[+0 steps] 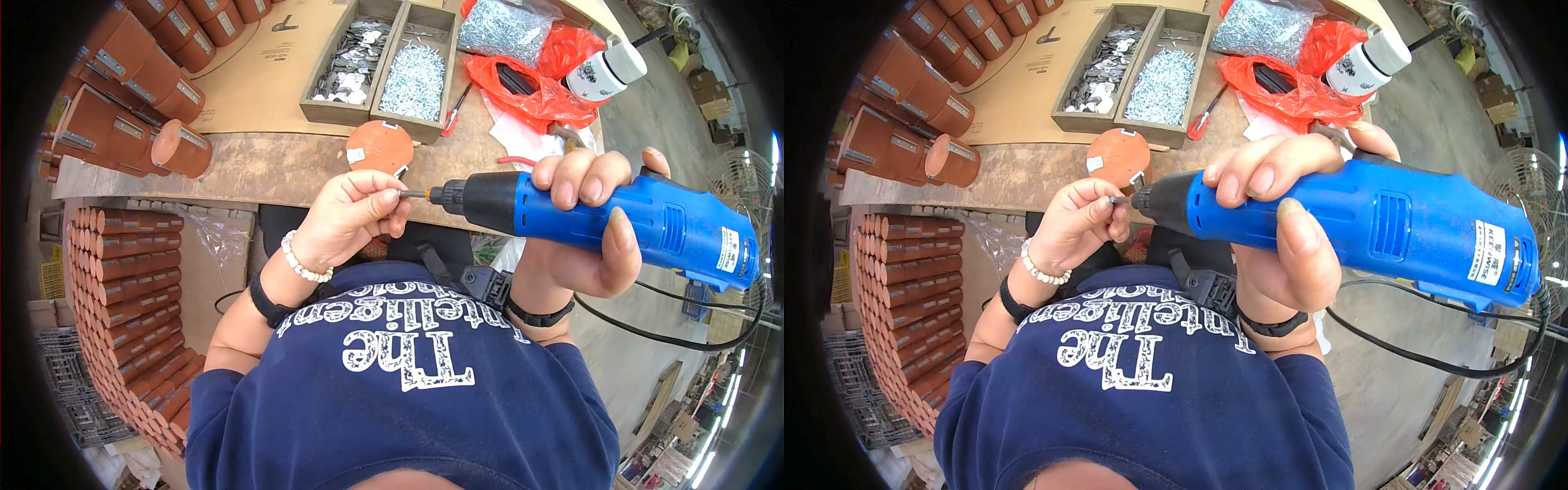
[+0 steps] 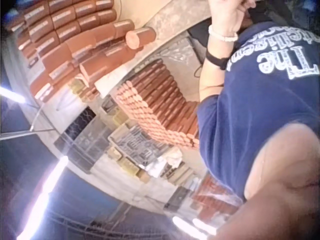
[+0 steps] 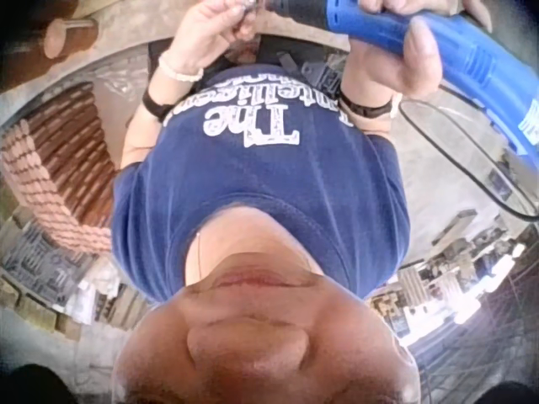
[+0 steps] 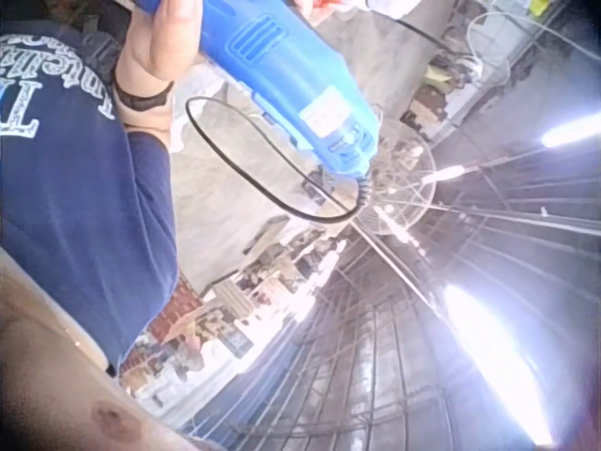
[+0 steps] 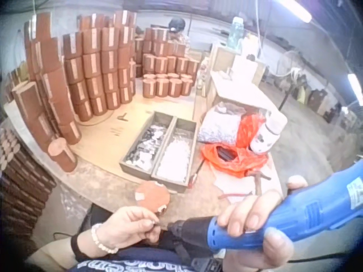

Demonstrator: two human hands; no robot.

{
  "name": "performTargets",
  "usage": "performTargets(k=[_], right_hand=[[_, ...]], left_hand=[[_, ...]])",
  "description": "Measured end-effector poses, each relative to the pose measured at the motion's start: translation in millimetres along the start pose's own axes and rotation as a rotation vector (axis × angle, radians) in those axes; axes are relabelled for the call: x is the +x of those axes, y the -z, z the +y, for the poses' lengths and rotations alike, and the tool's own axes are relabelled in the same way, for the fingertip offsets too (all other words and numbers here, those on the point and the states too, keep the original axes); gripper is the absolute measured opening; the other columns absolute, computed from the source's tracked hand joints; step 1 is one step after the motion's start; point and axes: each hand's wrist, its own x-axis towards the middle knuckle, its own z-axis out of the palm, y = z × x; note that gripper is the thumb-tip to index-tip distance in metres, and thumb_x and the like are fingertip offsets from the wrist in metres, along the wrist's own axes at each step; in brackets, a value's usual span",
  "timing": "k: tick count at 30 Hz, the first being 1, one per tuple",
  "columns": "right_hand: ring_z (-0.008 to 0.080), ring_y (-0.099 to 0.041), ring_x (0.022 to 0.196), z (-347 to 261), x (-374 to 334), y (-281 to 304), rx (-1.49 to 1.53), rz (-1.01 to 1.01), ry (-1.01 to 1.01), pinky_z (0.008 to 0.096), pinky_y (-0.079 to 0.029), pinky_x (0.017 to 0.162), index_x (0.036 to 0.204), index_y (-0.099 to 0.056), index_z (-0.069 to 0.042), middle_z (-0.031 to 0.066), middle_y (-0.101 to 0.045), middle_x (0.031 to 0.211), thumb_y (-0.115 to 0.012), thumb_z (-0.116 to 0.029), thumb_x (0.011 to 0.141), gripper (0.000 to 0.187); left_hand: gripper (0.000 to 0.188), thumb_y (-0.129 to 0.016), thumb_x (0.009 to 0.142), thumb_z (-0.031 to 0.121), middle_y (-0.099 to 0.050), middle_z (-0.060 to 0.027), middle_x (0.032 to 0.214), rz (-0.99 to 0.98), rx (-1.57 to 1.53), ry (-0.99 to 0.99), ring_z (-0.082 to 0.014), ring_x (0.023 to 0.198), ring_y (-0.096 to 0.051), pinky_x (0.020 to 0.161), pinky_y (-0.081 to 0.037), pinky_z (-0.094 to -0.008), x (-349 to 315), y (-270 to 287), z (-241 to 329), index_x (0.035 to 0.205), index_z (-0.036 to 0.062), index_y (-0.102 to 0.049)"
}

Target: Using an electric screwdriver to attach metal brackets to cylindrical components on a workbench.

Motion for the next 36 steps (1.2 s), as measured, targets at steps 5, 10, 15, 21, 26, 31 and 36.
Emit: performTargets(k=[5,10,15,21,26,31,36], right_hand=[[0.0204,-0.048,0.066,-0.3,-0.4,-0.1,-0.017,-0.026,-0.04,0.0396,-0.042,0.063,0.123,-0.027,-0.001,0.0108,-0.047,0.079,-0.046,-0.014,0.075,0.053],[0.0199,-0.048,0.064,-1.7,0.3,-1.1,-0.005,-0.078,-0.082,0.0389,-0.042,0.061,0.124,-0.024,-0.001,0.0102,-0.047,0.078,-0.047,-0.014,0.074,0.057],[0.0183,-0.048,0.062,-3.7,2.3,2.5,-0.006,-0.155,-0.085,0.037,-0.041,0.058,0.124,-0.023,0.0,0.0093,-0.047,0.076,-0.048,-0.014,0.072,0.059],[0.0223,-0.05,0.057,-7.3,-0.6,1.0,0.009,0.015,-0.066,0.0389,-0.045,0.055,0.123,-0.022,-0.004,0.0103,-0.049,0.071,-0.054,-0.01,0.069,0.063],[0.0213,-0.05,0.057,-8.8,-0.8,9.0,-0.013,0.106,-0.028,0.0391,-0.045,0.056,0.122,-0.025,-0.003,0.0108,-0.048,0.072,-0.05,-0.012,0.07,0.058],[0.0205,-0.049,0.058,-14.3,-2.1,21.2,-0.051,0.133,0.007,0.039,-0.045,0.057,0.122,-0.027,-0.003,0.0105,-0.048,0.074,-0.049,-0.014,0.071,0.057],[0.0206,-0.05,0.06,-20.1,-2.4,29.6,-0.065,0.107,0.033,0.0394,-0.045,0.06,0.122,-0.026,-0.003,0.0107,-0.049,0.076,-0.047,-0.014,0.072,0.055]], left_hand=[[0.013,-0.055,0.082,0.011,-0.059,-0.0084,0.075,0.058,0.167,0.037,-0.0138,0.062,-0.054,0.058,-0.044,-0.0265,-1.4,0.1,1.9,0.09,0.0006,-0.057],[0.012,-0.054,0.083,0.01,-0.059,-0.009,0.075,0.025,0.323,0.074,-0.0128,0.062,-0.055,0.058,-0.045,-0.0242,-1.9,0.9,2.2,0.087,-0.0011,-0.057],[0.012,-0.053,0.084,0.012,-0.062,-0.0063,0.075,-0.026,0.424,0.143,-0.0078,0.063,-0.055,0.059,-0.046,-0.0201,-0.5,-4.8,5.0,0.085,0.0003,-0.058],[0.014,-0.051,0.085,0.012,-0.059,-0.0049,0.078,-0.087,0.463,0.065,-0.0084,0.071,-0.056,0.062,-0.046,-0.0202,10.3,-13.7,7.7,0.085,-0.0008,-0.057],[0.018,-0.052,0.085,0.014,-0.059,-0.0032,0.081,-0.227,0.82,-0.015,-0.0082,0.074,-0.055,0.068,-0.045,-0.0216,24.4,-15.0,26.1,0.093,-0.0011,-0.056],[0.026,-0.049,0.086,0.017,-0.06,-0.0043,0.088,-0.072,1.224,-0.314,-0.0092,0.08,-0.054,0.071,-0.044,-0.025,61.0,5.8,72.9,0.105,0.0017,-0.054],[0.016,-0.056,0.078,0.011,-0.062,-0.0064,0.077,0.267,1.69,-0.134,-0.0116,0.071,-0.057,0.063,-0.045,-0.0247,97.8,60.0,113.0,0.09,0.0004,-0.06]])
